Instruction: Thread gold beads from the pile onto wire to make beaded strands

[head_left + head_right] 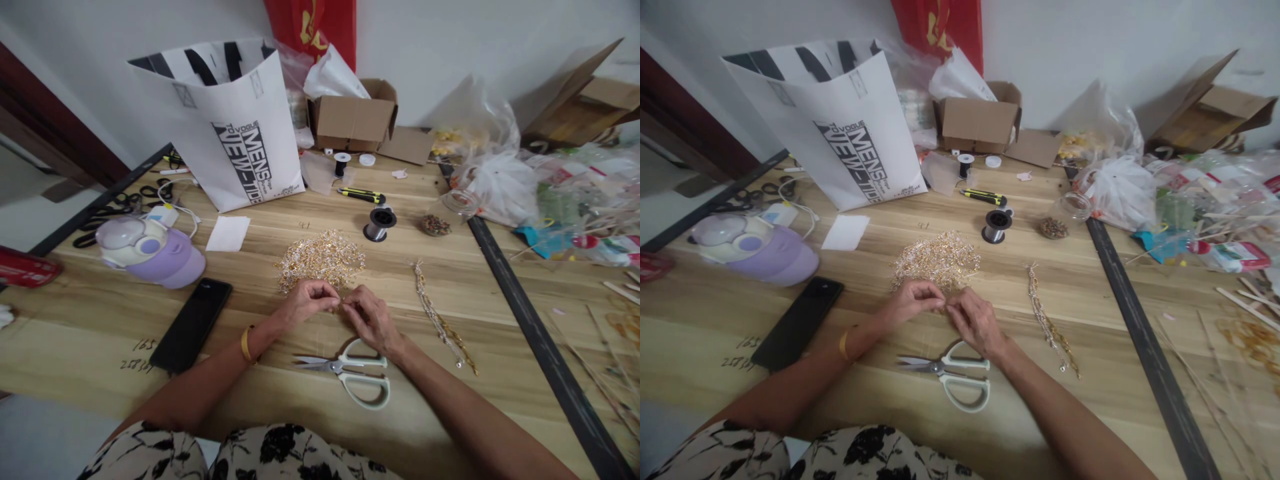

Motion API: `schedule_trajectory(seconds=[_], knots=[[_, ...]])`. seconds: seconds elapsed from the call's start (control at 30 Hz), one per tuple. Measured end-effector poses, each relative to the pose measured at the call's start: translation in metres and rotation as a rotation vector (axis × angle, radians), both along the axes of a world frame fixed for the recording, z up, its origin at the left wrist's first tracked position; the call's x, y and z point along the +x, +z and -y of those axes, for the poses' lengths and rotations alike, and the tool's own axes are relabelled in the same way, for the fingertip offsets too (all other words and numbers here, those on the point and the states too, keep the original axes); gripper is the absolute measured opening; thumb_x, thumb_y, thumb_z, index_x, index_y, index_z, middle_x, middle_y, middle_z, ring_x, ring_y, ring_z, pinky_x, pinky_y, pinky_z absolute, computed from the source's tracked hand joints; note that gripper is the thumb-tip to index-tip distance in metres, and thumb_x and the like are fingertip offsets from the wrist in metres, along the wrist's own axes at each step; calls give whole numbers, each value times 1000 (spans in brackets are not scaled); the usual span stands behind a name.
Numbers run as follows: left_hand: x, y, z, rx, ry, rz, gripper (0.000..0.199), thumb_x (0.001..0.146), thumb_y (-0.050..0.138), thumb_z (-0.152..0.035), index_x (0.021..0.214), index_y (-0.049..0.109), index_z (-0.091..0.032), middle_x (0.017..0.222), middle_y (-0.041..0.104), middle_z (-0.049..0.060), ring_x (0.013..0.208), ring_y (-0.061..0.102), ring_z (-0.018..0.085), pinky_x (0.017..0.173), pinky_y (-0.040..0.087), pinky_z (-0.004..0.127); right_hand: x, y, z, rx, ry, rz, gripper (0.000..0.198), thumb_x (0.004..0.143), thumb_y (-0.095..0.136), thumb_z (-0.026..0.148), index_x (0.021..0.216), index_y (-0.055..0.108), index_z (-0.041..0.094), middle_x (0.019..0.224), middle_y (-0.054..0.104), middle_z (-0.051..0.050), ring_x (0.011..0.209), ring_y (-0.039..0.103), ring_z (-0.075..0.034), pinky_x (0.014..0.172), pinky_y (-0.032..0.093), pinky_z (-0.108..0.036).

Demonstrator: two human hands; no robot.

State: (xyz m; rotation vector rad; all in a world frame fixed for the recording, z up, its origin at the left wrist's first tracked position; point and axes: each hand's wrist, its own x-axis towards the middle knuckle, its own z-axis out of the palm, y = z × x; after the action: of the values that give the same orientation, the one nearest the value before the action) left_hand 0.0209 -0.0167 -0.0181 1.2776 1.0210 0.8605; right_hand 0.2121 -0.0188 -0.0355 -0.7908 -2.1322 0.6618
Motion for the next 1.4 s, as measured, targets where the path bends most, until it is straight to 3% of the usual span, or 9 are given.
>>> schedule_trajectory(seconds=[0.2, 0.5, 0.67, 0.87, 1.03, 1.4], knots=[[-2, 1, 0, 9, -35, -10, 19, 73, 68, -28, 74, 63, -10, 65, 62, 2, 61, 56, 10, 61, 45, 22, 0, 2, 0, 16, -6, -26, 6, 92, 46, 19, 90, 52, 20, 79, 55, -5, 71, 53, -16, 62, 44, -28], [0, -5, 2, 116, -69, -194, 13, 72, 66, -23, 74, 66, -11, 68, 63, 3, 65, 56, 12, 60, 42, 20, 1, -2, -1, 39, 39, 1, 6, 93, 46, 20, 94, 52, 21, 82, 57, -6, 74, 54, -17, 64, 45, -30], [2, 1, 3, 146, -114, -265, 15, 74, 64, -26, 70, 66, -12, 65, 62, 2, 64, 53, 12, 59, 41, 20, 0, -3, -1, 37, 52, 12, 6, 93, 46, 20, 95, 52, 21, 84, 57, -6, 76, 54, -17, 64, 45, -30], [2, 7, 2, 28, -196, -152, 17, 76, 62, -27, 70, 66, -11, 64, 62, 2, 62, 54, 11, 60, 42, 20, 0, -1, -1, 15, 20, 9, 6, 93, 46, 21, 92, 51, 20, 81, 56, -5, 73, 53, -16, 63, 44, -29], [2, 4, -1, -81, -186, -46, 19, 73, 67, -29, 71, 66, -10, 62, 63, 2, 58, 55, 10, 57, 42, 19, 0, -1, -1, -8, 13, 2, 6, 93, 46, 20, 91, 52, 20, 80, 56, -5, 74, 53, -17, 64, 44, -29], [3, 2, 0, -108, -193, -40, 24, 69, 70, -32, 66, 64, -10, 59, 60, 0, 56, 53, 8, 56, 41, 19, -1, 1, -1, 16, 28, -30, 10, 91, 48, 20, 100, 54, 21, 88, 59, -7, 83, 57, -19, 68, 50, -31]])
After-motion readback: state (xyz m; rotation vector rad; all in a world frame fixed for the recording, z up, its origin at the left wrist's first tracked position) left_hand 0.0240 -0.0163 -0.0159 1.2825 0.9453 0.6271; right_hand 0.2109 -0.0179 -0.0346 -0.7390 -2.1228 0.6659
